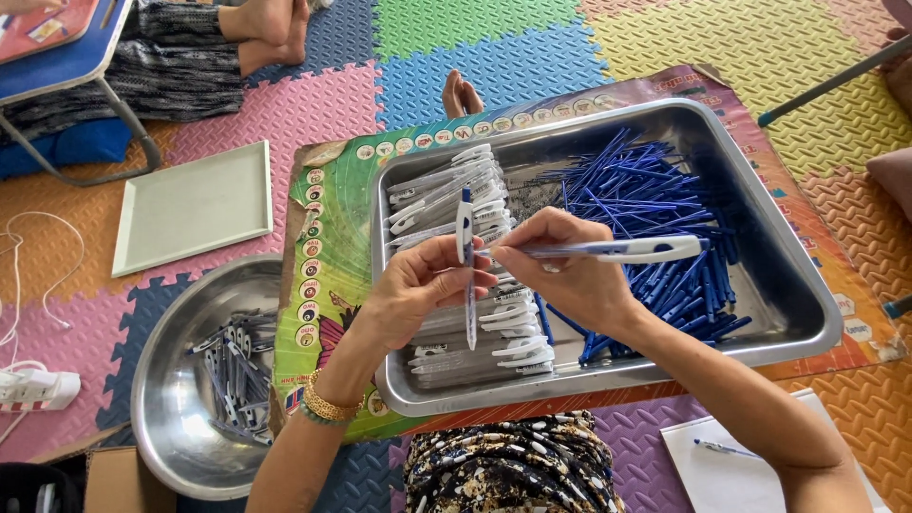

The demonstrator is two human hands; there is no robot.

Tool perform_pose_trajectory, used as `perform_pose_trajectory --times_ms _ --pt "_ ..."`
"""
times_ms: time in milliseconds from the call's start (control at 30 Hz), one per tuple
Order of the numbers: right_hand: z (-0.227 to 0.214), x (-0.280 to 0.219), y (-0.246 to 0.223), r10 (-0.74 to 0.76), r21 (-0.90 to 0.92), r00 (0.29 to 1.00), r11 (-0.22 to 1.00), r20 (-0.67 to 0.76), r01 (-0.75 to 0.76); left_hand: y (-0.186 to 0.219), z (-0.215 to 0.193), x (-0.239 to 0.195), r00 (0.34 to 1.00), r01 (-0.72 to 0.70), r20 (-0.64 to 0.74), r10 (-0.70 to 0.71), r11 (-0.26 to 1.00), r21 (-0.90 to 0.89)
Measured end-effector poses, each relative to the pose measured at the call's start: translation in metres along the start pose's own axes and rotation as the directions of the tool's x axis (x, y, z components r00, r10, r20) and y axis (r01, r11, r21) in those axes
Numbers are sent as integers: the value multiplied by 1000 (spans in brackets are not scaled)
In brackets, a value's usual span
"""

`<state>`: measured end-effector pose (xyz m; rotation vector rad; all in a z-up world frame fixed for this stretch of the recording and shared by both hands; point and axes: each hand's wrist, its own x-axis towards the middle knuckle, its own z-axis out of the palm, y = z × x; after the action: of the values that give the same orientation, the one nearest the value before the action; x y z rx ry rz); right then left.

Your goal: The person assembles pens by inserting blue ink cartridges into clear pen bodies. They pick up a pen body, insert a cartridge, and place the assembled pen into a metal tray. The person repeats this process continuously.

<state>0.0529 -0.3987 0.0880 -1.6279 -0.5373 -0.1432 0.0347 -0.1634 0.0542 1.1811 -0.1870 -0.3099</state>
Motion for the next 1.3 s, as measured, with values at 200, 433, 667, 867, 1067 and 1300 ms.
perform_pose_trajectory --times_ms 200,433,667,867,1067,1300 --pt "-1 -1 16 -34 -36 999 999 -3 33 -15 -2 5 1000 6 18 -6 1000 13" --pt "2 0 23 -28 -16 1000 999 -14 27 -17 4 5 1000 -18 6 18 1000 2" --pt "5 -4 42 -5 60 996 998 -86 10 -16 6 5 1000 -9 -24 12 996 88" --pt "14 -1 51 -7 109 992 994 -127 21 -12 10 3 994 16 -107 -2 992 128" --pt "11 -3 60 -392 -252 920 890 7 381 -24 11 8 982 68 -187 -36 984 165" --pt "4 -15 67 -457 -310 843 788 284 531 -12 19 8 984 39 -180 -5 981 188"
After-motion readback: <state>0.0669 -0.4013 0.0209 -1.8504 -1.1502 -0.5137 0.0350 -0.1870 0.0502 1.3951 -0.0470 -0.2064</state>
